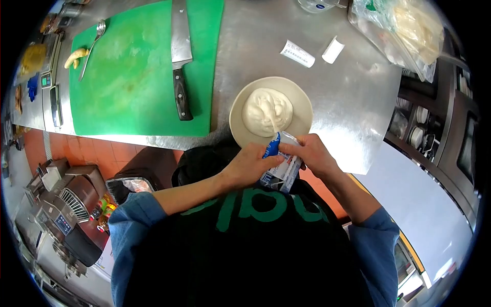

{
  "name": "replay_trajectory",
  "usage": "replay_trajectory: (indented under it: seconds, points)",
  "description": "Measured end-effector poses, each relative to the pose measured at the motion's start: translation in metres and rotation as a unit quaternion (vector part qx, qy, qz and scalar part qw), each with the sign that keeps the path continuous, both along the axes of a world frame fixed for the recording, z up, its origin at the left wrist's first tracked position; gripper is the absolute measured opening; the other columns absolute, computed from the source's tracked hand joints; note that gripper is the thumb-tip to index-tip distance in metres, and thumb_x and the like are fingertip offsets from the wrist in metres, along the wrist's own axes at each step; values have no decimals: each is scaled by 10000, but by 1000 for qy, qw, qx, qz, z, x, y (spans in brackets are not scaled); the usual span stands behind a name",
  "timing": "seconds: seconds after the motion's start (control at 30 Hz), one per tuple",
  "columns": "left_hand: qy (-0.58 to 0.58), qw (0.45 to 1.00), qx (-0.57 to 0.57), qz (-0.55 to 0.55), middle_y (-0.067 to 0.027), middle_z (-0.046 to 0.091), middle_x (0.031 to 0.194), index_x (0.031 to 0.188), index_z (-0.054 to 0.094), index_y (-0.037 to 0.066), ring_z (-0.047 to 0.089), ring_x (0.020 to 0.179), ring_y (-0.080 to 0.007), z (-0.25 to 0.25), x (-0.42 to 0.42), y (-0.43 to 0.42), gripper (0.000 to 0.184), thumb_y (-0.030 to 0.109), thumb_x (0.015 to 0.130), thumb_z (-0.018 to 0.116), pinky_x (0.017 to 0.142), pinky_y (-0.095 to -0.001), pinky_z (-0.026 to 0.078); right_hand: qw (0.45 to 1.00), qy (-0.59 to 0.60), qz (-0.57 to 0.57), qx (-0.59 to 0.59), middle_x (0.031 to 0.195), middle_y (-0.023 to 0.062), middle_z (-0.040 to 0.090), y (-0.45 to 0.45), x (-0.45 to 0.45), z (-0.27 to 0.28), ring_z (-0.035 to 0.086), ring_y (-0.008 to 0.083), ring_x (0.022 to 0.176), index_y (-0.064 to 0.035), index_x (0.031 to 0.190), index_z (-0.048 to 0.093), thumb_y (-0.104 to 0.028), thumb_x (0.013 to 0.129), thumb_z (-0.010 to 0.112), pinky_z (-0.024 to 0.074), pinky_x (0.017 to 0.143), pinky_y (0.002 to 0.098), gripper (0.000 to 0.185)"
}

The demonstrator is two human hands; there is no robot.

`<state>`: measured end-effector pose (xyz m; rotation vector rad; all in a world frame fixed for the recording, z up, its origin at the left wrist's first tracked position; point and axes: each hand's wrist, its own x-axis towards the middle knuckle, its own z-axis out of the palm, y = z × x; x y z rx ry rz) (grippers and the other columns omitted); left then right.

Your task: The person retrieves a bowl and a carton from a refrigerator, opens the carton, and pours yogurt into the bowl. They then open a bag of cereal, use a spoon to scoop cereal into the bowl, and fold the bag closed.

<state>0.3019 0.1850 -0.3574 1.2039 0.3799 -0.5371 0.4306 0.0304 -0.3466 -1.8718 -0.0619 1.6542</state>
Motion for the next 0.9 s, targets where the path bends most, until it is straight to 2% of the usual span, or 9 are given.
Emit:
replay_trajectory:
  seconds: [0.13,0.2,0.23,0.43,0.5,0.7,0.73,0.8,0.9]
  points:
    - [123,987,-90,45,-74,661,866,993,620,-57,598,785,-103,5,6,-1,295,213,916,531,709,-256,476,996,-5,-79,-38,639,51,606,7,-2,-3,535,93,476,4,783,640,-313,830,662,412,414,212,321]
    - [174,943,-262,111,-77,655,930,1053,600,-63,600,823,-96,9,3,7,317,216,920,529,736,-240,476,991,-1,-127,-36,649,62,614,4,-1,-4,556,101,489,15,801,644,-309,839,655,435,419,217,327]
    - [175,943,-261,110,-77,655,930,1053,600,-63,600,823,-96,12,2,13,317,216,920,529,736,-240,476,990,-6,-136,-34,659,72,619,-1,2,-5,575,115,505,29,814,642,-306,842,651,455,428,226,337]
    - [108,974,-196,41,-87,663,915,1067,604,-63,601,808,-89,11,-4,11,305,178,884,562,733,-246,475,989,-35,-145,-3,695,103,637,-6,-2,-2,608,140,545,63,824,633,-281,859,635,502,474,251,346]
    - [74,996,26,-33,-103,673,807,993,639,-49,607,718,-91,14,-1,12,253,150,847,580,670,-261,475,987,-51,-149,9,686,99,637,-6,-3,1,600,127,544,57,806,637,-281,855,640,494,475,244,341]
    - [46,988,150,-8,-126,665,744,966,639,-51,607,590,-147,7,-4,1,259,168,839,586,602,-302,478,988,-122,-91,8,634,68,617,-8,-3,-9,558,89,527,38,760,643,-282,855,637,432,442,233,334]
    - [47,987,152,-9,-126,665,744,966,639,-51,607,590,-147,9,-2,2,259,168,839,586,602,-302,478,988,-121,-92,9,634,68,617,-8,-2,-9,558,89,527,38,760,643,-282,855,637,432,442,233,334]
    - [131,991,-17,12,-154,660,781,1000,613,-57,622,651,-197,19,5,7,282,180,853,574,662,-328,482,988,-132,-79,26,623,56,607,-8,3,-4,538,77,517,29,761,645,-290,861,623,411,441,227,334]
    - [33,997,60,-21,-174,655,840,1036,586,-58,627,752,-219,1,3,-2,294,185,873,556,735,-347,474,987,-148,-61,19,592,35,582,-1,4,4,519,78,491,19,749,636,-301,865,610,405,445,221,341]
